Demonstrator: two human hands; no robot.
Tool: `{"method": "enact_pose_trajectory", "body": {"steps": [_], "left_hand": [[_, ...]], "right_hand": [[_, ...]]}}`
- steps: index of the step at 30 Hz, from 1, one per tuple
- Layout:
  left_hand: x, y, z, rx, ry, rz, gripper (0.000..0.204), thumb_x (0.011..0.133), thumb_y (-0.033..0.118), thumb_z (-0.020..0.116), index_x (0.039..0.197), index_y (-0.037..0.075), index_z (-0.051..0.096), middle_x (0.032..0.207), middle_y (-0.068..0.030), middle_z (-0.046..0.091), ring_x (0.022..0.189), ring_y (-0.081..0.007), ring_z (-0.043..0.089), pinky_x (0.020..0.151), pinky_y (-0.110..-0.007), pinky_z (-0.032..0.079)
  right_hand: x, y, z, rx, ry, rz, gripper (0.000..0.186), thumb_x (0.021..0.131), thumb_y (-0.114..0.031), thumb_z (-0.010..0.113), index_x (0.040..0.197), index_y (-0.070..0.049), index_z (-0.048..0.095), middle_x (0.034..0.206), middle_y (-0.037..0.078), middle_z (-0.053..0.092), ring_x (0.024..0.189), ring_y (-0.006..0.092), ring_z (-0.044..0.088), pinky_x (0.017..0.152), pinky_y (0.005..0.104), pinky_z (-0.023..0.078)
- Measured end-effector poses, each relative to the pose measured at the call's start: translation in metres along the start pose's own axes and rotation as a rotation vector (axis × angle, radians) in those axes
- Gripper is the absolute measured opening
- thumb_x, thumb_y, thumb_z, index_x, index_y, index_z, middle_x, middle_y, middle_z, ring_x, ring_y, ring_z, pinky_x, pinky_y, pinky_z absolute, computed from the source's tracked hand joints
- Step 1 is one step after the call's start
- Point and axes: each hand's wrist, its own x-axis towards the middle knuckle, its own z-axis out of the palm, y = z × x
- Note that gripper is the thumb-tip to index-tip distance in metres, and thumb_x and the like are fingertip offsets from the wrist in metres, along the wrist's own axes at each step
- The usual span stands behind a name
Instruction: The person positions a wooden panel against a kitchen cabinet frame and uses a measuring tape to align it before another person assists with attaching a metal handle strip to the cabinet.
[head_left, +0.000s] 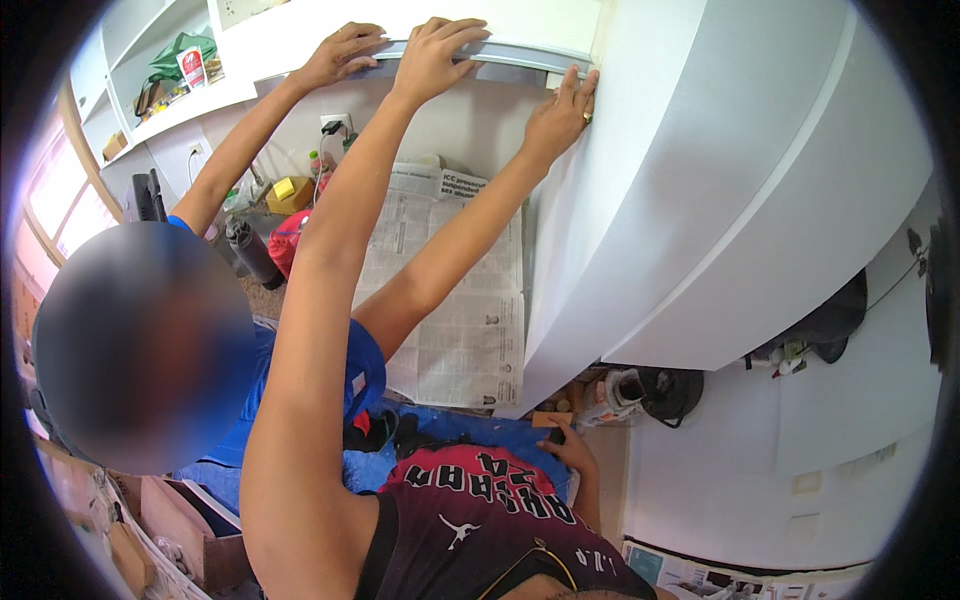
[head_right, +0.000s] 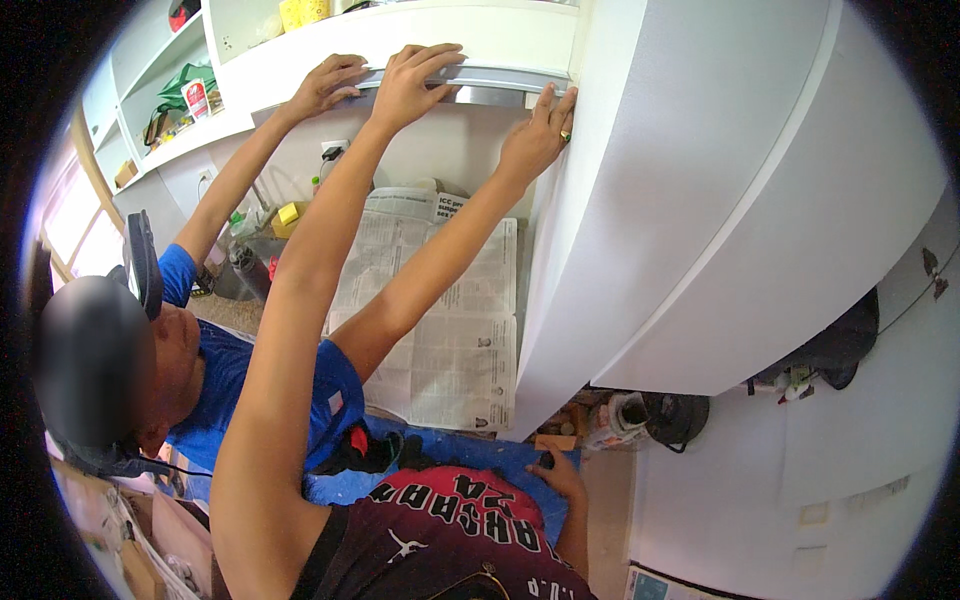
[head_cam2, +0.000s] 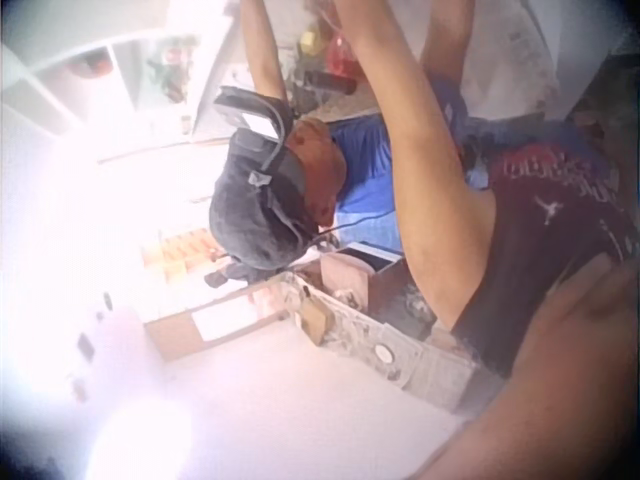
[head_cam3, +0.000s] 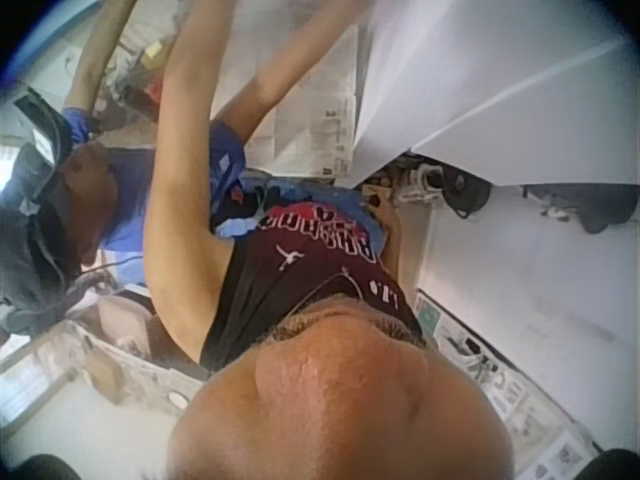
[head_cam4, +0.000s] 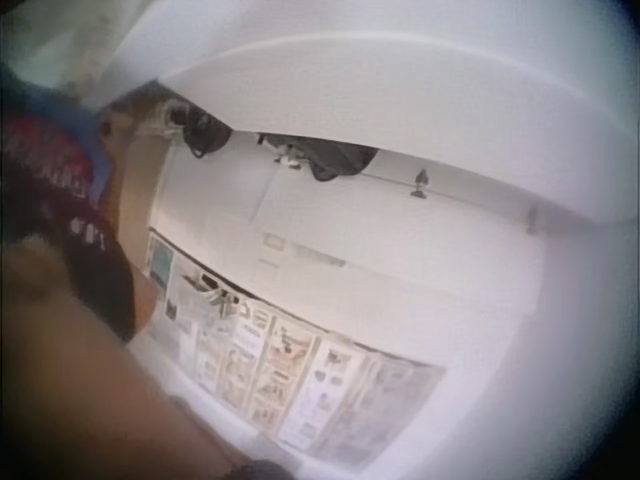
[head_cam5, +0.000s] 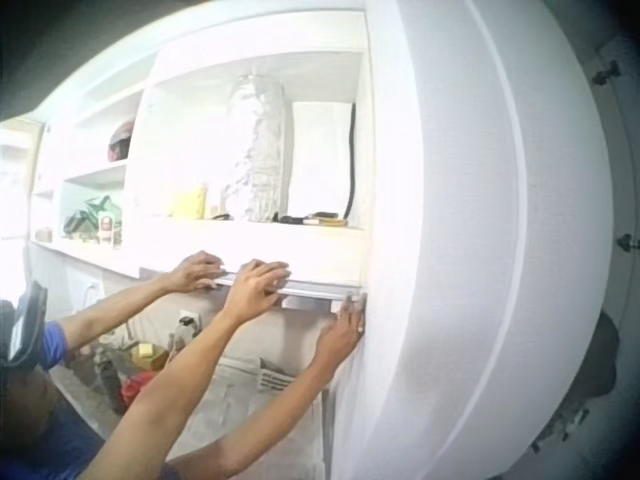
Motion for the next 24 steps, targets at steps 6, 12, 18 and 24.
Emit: {"method": "enact_pose_trajectory", "body": {"steps": [6, 12, 18, 24], "left_hand": [[0.004, 0.008, -0.006, 0.06, 0.051, 0.085, 0.04, 0.08, 0.018, 0.084, 0.119, 0.016, 0.073, 0.127, 0.003, 0.073, 0.103, -0.0224, 0.065, 0.093, -0.04, 0.051], [0.005, 0.023, -0.01, 0.117, 0.051, 0.082, 0.041, 0.083, 0.022, 0.084, 0.122, 0.016, 0.073, 0.13, 0.004, 0.072, 0.105, -0.0224, 0.064, 0.098, -0.039, 0.05], [0.01, 0.076, -0.029, 0.033, 0.399, -0.264, 0.039, 0.083, 0.026, 0.082, 0.114, 0.002, 0.075, 0.12, -0.0222, 0.073, 0.109, -0.04, 0.068, 0.096, -0.044, 0.053], [-0.045, 0.264, -0.108, -0.788, 0.613, -0.633, 0.015, 0.092, 0.013, 0.072, 0.104, 0.004, 0.069, 0.096, -0.0102, 0.072, 0.078, -0.0257, 0.067, 0.067, -0.037, 0.053]], "right_hand": [[-0.003, -0.016, -0.002, -0.009, 0.03, -0.085, 0.084, 0.081, -0.034, 0.089, 0.152, -0.012, 0.05, 0.132, 0.017, 0.064, 0.121, 0.0303, 0.062, 0.104, 0.0406, 0.048], [0.006, -0.002, 0.004, -0.101, 0.083, -0.202, 0.078, 0.081, -0.027, 0.089, 0.149, -0.012, 0.054, 0.12, 0.012, 0.068, 0.108, 0.0236, 0.065, 0.097, 0.0367, 0.051], [0.029, -0.02, -0.002, -0.014, -0.038, -0.224, 0.075, 0.085, -0.033, 0.086, 0.148, -0.007, 0.053, 0.135, 0.016, 0.065, 0.126, 0.0305, 0.06, 0.109, 0.0407, 0.046], [0.035, -0.087, -0.021, 0.343, -0.293, -0.165, 0.062, 0.089, -0.026, 0.082, 0.142, -0.004, 0.058, 0.118, 0.011, 0.071, 0.103, 0.0197, 0.067, 0.088, 0.033, 0.056]]}}
